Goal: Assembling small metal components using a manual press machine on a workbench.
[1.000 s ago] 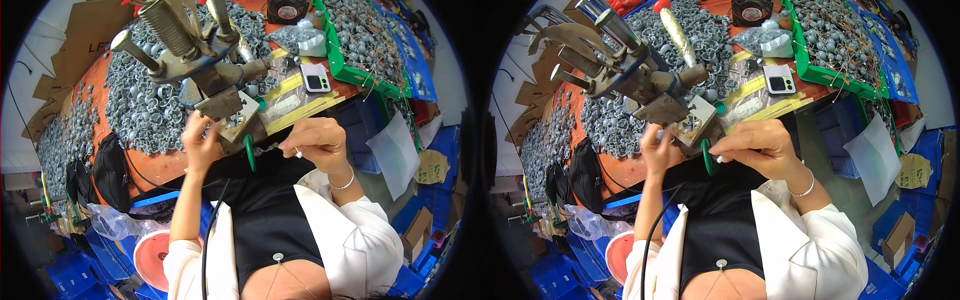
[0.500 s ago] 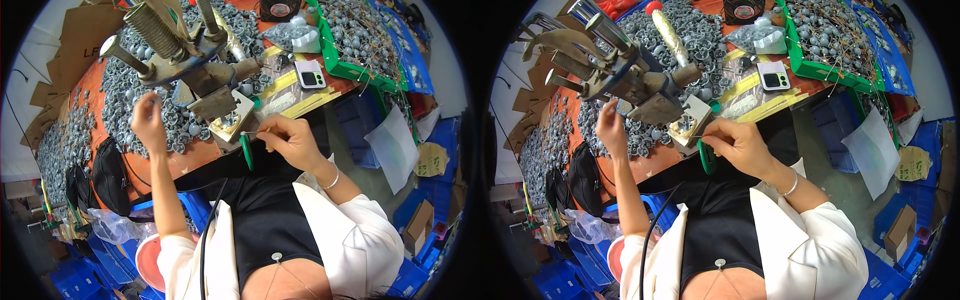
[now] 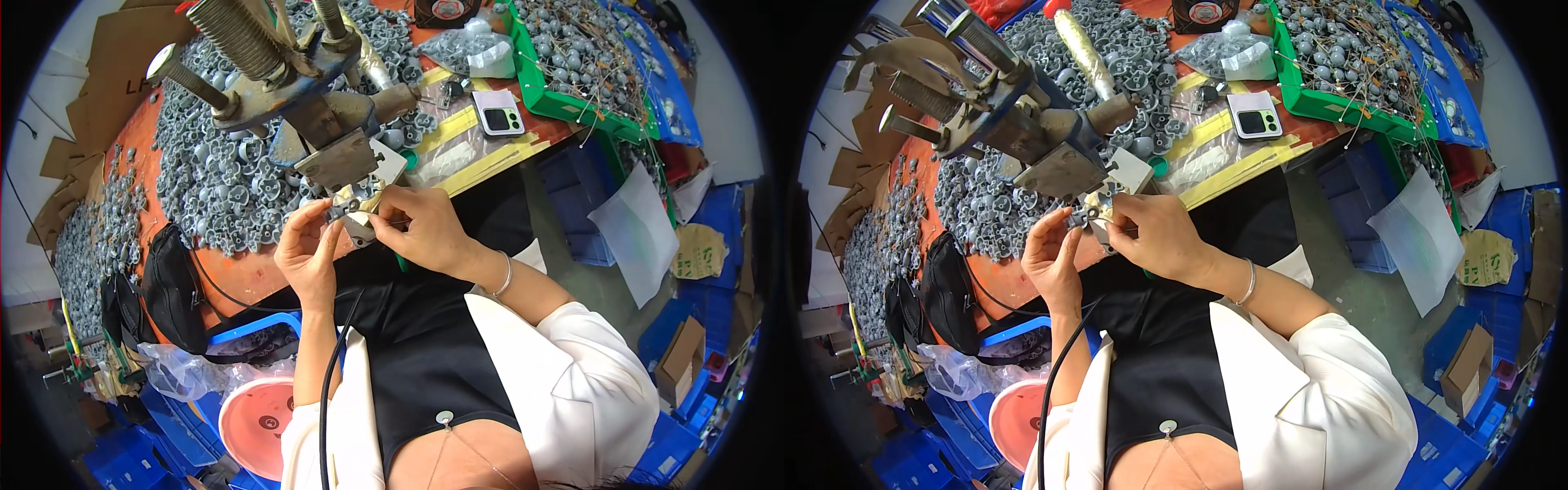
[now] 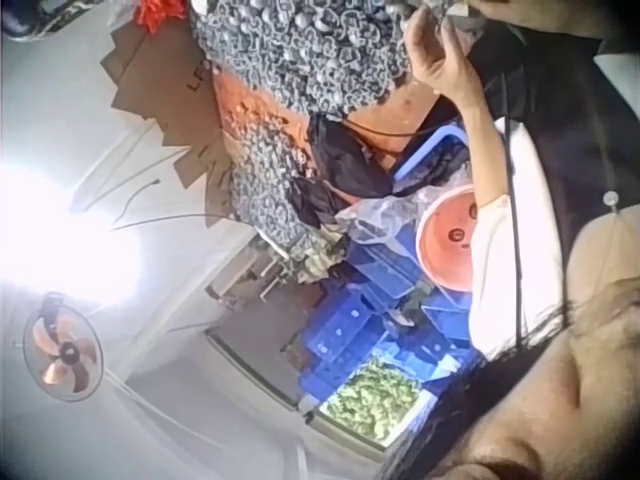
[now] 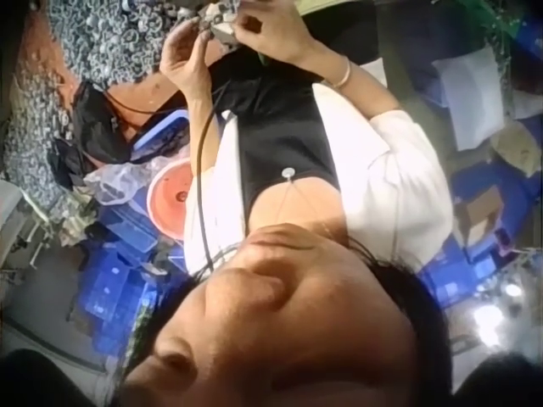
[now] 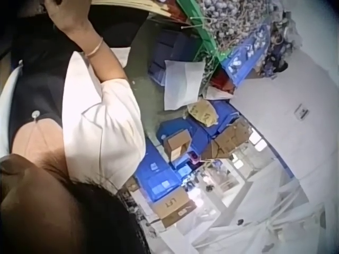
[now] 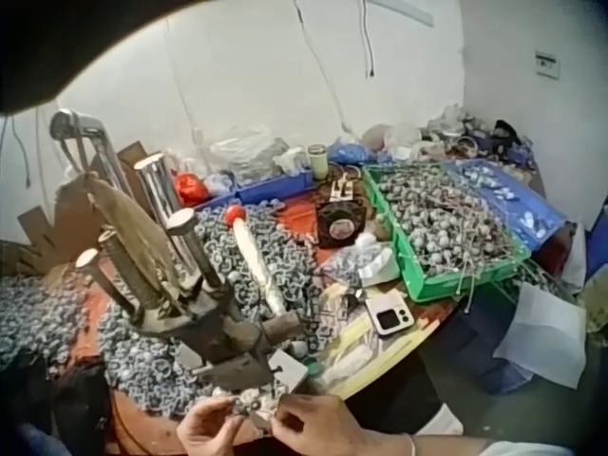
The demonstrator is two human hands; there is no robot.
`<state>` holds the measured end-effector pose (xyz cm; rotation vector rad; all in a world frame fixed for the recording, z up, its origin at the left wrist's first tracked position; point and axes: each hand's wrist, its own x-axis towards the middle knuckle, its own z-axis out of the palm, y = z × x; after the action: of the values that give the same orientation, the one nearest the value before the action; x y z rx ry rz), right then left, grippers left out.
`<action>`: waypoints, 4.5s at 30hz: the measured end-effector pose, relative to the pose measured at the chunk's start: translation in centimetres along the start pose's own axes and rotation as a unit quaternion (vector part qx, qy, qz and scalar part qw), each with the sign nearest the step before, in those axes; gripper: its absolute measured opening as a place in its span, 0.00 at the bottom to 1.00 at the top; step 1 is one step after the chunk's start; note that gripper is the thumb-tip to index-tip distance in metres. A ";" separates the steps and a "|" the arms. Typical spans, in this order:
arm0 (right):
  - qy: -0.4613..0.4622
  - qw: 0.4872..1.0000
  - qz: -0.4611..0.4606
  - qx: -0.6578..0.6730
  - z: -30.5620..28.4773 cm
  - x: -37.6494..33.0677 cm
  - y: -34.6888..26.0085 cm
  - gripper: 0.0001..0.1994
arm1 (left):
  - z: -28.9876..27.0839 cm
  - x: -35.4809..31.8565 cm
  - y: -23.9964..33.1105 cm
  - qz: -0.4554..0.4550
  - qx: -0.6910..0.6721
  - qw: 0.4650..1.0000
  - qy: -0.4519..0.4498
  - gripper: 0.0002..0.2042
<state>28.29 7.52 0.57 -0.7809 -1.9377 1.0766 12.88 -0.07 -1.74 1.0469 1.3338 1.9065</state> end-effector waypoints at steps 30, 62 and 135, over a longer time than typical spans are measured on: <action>-0.247 0.846 0.278 0.383 -2.2 0.9 1.1 0.15 | 0.7 1.1 1.9 0.179 0.112 0.975 -0.063 0.03; -0.067 0.944 0.115 0.301 -1.1 0.2 2.0 0.08 | 1.6 0.6 3.7 0.261 0.527 0.806 -0.064 0.23; 0.336 0.925 -0.137 -0.112 -27.8 17.3 4.4 0.14 | -26.0 22.0 8.4 0.188 0.671 0.710 0.099 0.17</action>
<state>43.49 34.56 12.02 -0.8320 -1.5164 0.3428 -20.98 2.25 7.15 1.8569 2.9537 0.9941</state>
